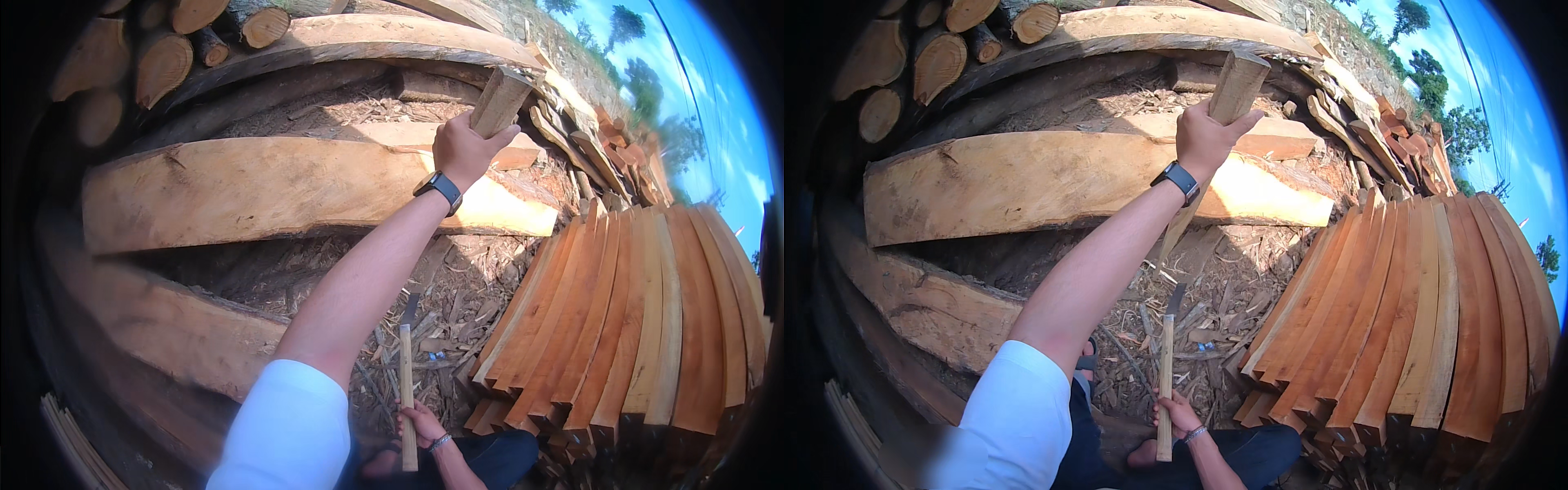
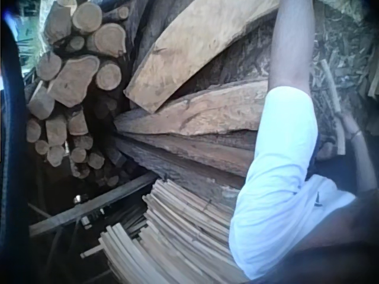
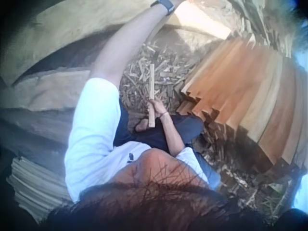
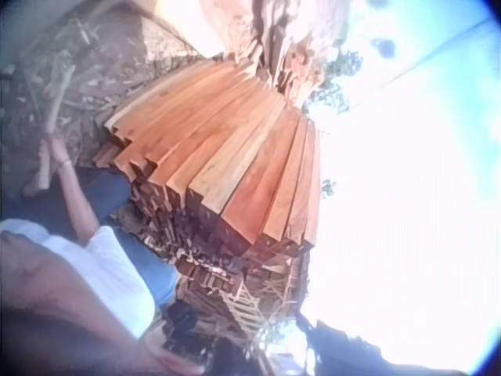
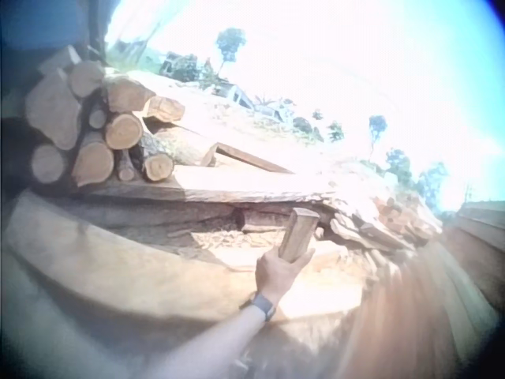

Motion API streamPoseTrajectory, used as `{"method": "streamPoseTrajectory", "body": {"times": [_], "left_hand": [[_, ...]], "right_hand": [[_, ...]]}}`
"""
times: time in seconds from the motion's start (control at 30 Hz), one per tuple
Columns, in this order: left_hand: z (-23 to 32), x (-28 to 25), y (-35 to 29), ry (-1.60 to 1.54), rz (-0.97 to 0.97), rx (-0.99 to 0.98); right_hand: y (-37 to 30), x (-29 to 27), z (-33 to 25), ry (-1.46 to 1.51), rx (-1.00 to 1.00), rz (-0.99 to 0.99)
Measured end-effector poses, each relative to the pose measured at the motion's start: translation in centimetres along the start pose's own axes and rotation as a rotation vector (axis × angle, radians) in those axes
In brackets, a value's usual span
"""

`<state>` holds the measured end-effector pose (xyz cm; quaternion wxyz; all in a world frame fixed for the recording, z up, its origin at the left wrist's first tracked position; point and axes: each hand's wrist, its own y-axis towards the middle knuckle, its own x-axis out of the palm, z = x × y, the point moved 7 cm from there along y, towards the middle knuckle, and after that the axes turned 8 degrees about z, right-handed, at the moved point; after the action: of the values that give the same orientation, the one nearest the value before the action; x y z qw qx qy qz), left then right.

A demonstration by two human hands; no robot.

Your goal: The person uses a saw to cut a thin strip from a wooden board and then handles the strip while sitting among stacks of lumber.

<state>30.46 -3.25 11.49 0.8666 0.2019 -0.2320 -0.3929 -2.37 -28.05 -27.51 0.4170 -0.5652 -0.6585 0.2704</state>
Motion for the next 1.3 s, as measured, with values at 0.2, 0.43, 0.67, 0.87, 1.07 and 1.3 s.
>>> {"method": "streamPoseTrajectory", "body": {"times": [0.2, 0.43, 0.67, 0.87, 1.07, 1.3], "left_hand": [[0.0, -1.1, 0.5, 0.015, 0.024, 0.012], [0.2, -0.4, -0.3, 0.019, -0.033, -0.027], [0.9, -0.3, -0.6, -0.001, -0.024, 0.039], [1.2, 0.2, -1.2, 0.017, -0.032, 0.047], [0.4, -0.2, -0.2, 0.032, -0.048, 0.018], [0.4, -0.7, 0.1, 0.018, -0.014, 0.039]], "right_hand": [[-2.0, -2.1, 0.4, 0.004, -0.038, 0.019], [-0.4, -2.7, 2.5, -0.233, -0.189, 0.249], [0.0, -1.0, 2.2, -0.294, -0.161, 0.214], [-1.2, -0.3, 0.4, -0.804, -0.659, 0.411], [-1.2, 0.4, -0.1, -0.950, -0.380, 0.387], [-1.1, -0.4, -1.5, -1.018, -0.629, 0.577]]}}
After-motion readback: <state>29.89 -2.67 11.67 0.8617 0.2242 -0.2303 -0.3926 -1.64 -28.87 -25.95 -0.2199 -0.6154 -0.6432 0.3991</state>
